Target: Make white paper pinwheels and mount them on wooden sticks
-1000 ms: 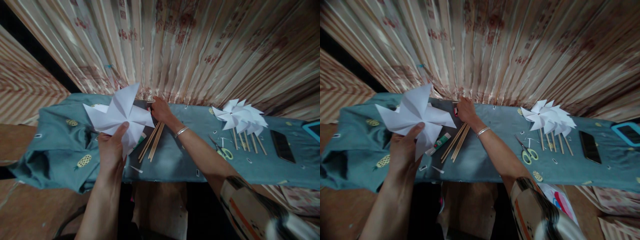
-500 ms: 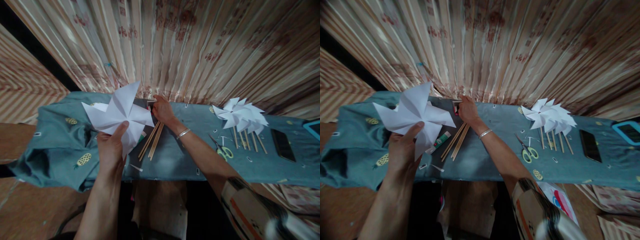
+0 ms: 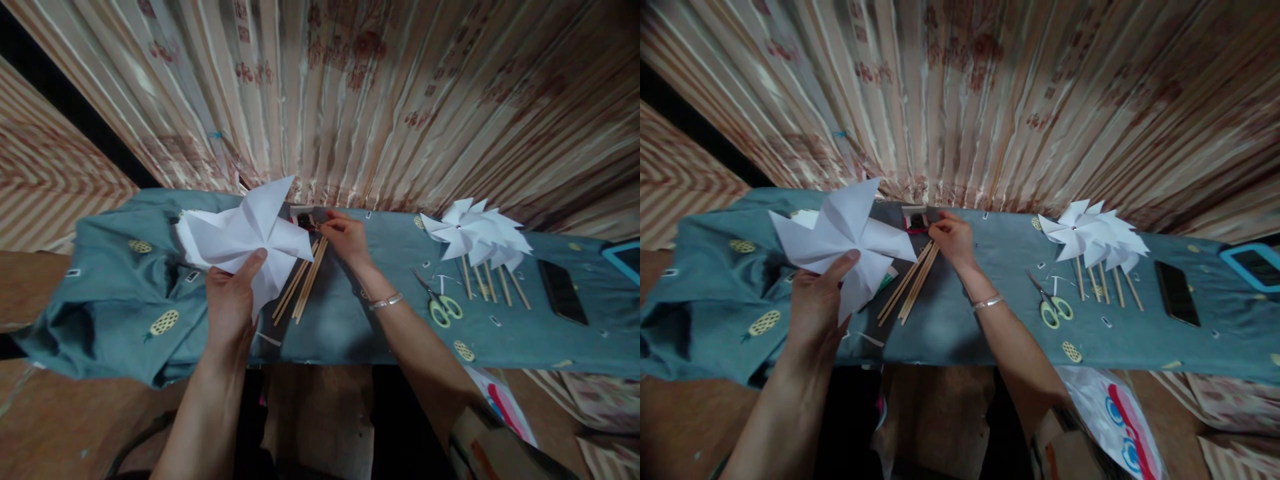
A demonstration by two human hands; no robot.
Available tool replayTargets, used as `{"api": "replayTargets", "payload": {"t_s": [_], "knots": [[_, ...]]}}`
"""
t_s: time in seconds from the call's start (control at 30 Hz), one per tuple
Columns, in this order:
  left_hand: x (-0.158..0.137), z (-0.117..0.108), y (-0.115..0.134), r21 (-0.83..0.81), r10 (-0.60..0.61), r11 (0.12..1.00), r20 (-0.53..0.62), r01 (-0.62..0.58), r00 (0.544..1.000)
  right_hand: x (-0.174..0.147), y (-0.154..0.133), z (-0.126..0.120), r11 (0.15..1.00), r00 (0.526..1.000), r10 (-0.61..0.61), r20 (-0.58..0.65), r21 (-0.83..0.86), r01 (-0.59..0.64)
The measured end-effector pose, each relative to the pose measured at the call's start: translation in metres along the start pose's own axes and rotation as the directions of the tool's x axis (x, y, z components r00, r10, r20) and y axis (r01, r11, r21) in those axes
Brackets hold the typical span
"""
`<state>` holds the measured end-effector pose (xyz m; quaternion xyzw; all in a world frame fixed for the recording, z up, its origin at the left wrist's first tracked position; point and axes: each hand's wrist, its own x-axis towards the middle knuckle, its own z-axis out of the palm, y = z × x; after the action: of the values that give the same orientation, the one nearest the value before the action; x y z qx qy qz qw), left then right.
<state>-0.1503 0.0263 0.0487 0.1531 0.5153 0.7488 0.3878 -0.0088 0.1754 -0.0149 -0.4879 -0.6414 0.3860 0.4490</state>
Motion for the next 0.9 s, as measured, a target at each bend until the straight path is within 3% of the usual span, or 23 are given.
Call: {"api": "replayTargets", "payload": {"t_s": [0.27, 0.37, 0.5, 0.63, 0.8, 0.9], "knots": [[-0.011, 0.01, -0.013, 0.098, -0.101, 0.991, 0.054, 0.096, 0.993, -0.075, 0.013, -0.06, 0.968, 0.98, 0.189, -0.07, 0.18, -0.174], [-0.018, 0.018, -0.024, 0.147, -0.135, 0.982, 0.09, 0.121, 0.987, -0.101, 0.018, -0.079, 0.966, 0.973, 0.22, -0.062, 0.149, -0.209], [-0.031, 0.027, -0.038, 0.195, -0.163, 0.971, 0.132, 0.136, 0.978, -0.128, 0.028, -0.096, 0.982, 0.977, 0.187, -0.101, 0.05, -0.182], [-0.041, 0.03, -0.047, 0.243, -0.164, 0.962, 0.158, 0.122, 0.974, -0.145, 0.029, -0.112, 0.985, 0.992, 0.079, -0.1, -0.148, -0.093], [-0.046, 0.034, -0.054, 0.283, -0.165, 0.952, 0.158, 0.116, 0.974, -0.154, 0.024, -0.128, 0.845, 0.991, -0.13, -0.013, -0.525, 0.103], [-0.048, 0.039, -0.057, 0.295, -0.177, 0.947, 0.155, 0.125, 0.972, -0.156, 0.024, -0.134, 0.796, 0.987, -0.138, 0.079, -0.585, 0.158]]}}
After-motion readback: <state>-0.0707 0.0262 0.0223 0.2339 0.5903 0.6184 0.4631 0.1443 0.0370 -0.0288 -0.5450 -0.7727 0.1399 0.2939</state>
